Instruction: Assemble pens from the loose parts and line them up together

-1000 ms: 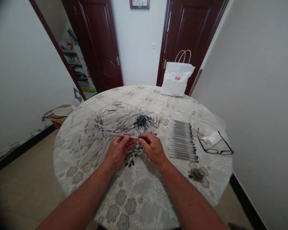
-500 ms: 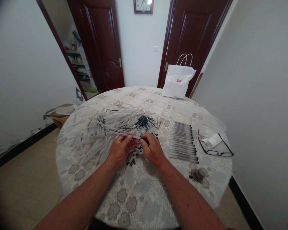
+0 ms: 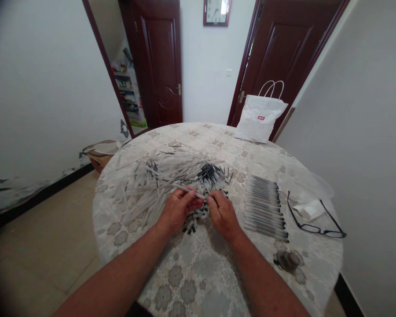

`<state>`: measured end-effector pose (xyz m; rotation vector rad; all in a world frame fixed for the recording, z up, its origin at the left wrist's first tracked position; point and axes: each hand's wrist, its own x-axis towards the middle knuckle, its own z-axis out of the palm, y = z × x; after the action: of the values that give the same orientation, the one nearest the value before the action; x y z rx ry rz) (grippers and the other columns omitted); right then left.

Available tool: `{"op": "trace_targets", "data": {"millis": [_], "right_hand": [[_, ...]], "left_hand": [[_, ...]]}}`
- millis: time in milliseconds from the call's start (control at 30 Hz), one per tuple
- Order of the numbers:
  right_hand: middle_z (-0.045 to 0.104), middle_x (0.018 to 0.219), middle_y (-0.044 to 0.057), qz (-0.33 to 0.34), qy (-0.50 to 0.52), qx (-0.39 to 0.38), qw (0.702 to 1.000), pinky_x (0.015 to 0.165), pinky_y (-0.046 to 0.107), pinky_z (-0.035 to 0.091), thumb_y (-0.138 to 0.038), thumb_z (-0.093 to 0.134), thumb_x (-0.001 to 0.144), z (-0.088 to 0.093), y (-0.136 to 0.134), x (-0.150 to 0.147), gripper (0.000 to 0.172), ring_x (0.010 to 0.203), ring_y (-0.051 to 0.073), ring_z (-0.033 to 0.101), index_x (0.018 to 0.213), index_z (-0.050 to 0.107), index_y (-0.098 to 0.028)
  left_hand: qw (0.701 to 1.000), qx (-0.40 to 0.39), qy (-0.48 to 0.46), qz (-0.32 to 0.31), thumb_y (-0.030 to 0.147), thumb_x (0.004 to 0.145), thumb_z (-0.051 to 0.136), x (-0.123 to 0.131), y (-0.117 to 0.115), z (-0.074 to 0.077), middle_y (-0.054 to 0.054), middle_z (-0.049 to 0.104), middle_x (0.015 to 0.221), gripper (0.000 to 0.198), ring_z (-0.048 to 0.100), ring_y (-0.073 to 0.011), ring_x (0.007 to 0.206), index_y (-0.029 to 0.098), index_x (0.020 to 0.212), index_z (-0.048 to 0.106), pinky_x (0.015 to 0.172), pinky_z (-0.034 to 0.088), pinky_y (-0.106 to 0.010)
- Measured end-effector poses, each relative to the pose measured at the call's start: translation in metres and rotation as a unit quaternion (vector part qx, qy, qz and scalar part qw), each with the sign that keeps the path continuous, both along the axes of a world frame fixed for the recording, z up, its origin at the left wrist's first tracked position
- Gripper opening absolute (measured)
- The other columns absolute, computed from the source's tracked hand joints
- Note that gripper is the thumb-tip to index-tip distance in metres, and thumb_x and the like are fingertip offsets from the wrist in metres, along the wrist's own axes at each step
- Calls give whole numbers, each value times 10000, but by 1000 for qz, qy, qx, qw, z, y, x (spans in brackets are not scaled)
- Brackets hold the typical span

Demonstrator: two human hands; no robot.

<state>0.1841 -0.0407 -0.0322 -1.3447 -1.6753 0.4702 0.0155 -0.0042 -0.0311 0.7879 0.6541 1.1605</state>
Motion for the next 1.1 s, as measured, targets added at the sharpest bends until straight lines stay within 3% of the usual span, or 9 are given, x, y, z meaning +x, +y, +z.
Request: {"op": "trace_targets", "data": {"millis": [100, 300, 367, 500, 667, 767, 900, 1100], "right_hand": [[556, 657, -2, 2, 23, -24, 999, 601, 292, 400, -417, 361, 1054, -3, 1, 0, 393, 609, 168, 524, 752, 526, -227], [656, 863, 20, -10, 22, 20, 999, 699, 292, 459, -395, 550, 975, 3, -2, -1, 205, 748, 183, 599, 1075, 584, -219], [640, 825, 20, -13, -1, 21, 1000, 681, 290, 442, -390, 514, 994, 4, -1, -1, 189, 737, 181, 578, 977, 598, -221], [567, 682, 4, 1, 2, -2, 1000, 622, 289, 407, -419, 381, 1047, 4, 0, -1, 375, 651, 170, 528, 768, 544, -227], [639, 841, 16, 0, 17, 25, 1000, 690, 284, 449, -411, 506, 996, 8, -2, -1, 218, 726, 172, 586, 1049, 585, -214], [636, 816, 16, 0, -13, 27, 1000, 688, 283, 436, -384, 510, 996, 9, -2, -1, 191, 731, 172, 581, 989, 600, -216], [584, 690, -1, 14, -9, -2, 1000, 634, 279, 410, -397, 412, 1040, 6, -1, -1, 332, 665, 166, 553, 806, 575, -226], [625, 778, 6, -7, -4, 25, 1000, 647, 282, 420, -403, 513, 995, 11, -3, 0, 197, 700, 173, 566, 980, 597, -225]], "left_hand": [[1000, -4, -3, 5, 401, 777, 826, 1, -1, 0, -65, 745, 873, 367, 750, -204, 790, 159, 969, 629, 804, 621, -370], [999, -8, -10, 31, 396, 736, 856, -1, 0, 5, -55, 746, 858, 391, 746, -196, 771, 163, 941, 618, 793, 617, -368], [1000, -4, -8, 20, 394, 740, 854, -1, 0, 6, -54, 747, 857, 380, 747, -198, 773, 162, 929, 620, 805, 615, -378], [1000, -1, -4, 8, 395, 753, 844, -1, 0, 5, -57, 751, 852, 360, 747, -203, 782, 159, 927, 636, 806, 614, -383], [1000, 10, -4, 14, 388, 770, 831, -1, 1, 5, -57, 752, 861, 339, 743, -195, 776, 154, 931, 646, 801, 612, -372], [1000, 13, 3, 12, 381, 764, 838, -1, 2, 6, -61, 751, 849, 342, 744, -202, 781, 152, 923, 640, 797, 613, -373], [1000, 13, 8, 10, 400, 751, 846, -1, 1, 7, -60, 748, 838, 357, 741, -199, 772, 153, 901, 636, 788, 613, -366], [1000, 23, 10, 19, 407, 751, 844, -1, 0, 8, -61, 753, 864, 356, 740, -193, 773, 158, 921, 655, 797, 615, -367]]}}
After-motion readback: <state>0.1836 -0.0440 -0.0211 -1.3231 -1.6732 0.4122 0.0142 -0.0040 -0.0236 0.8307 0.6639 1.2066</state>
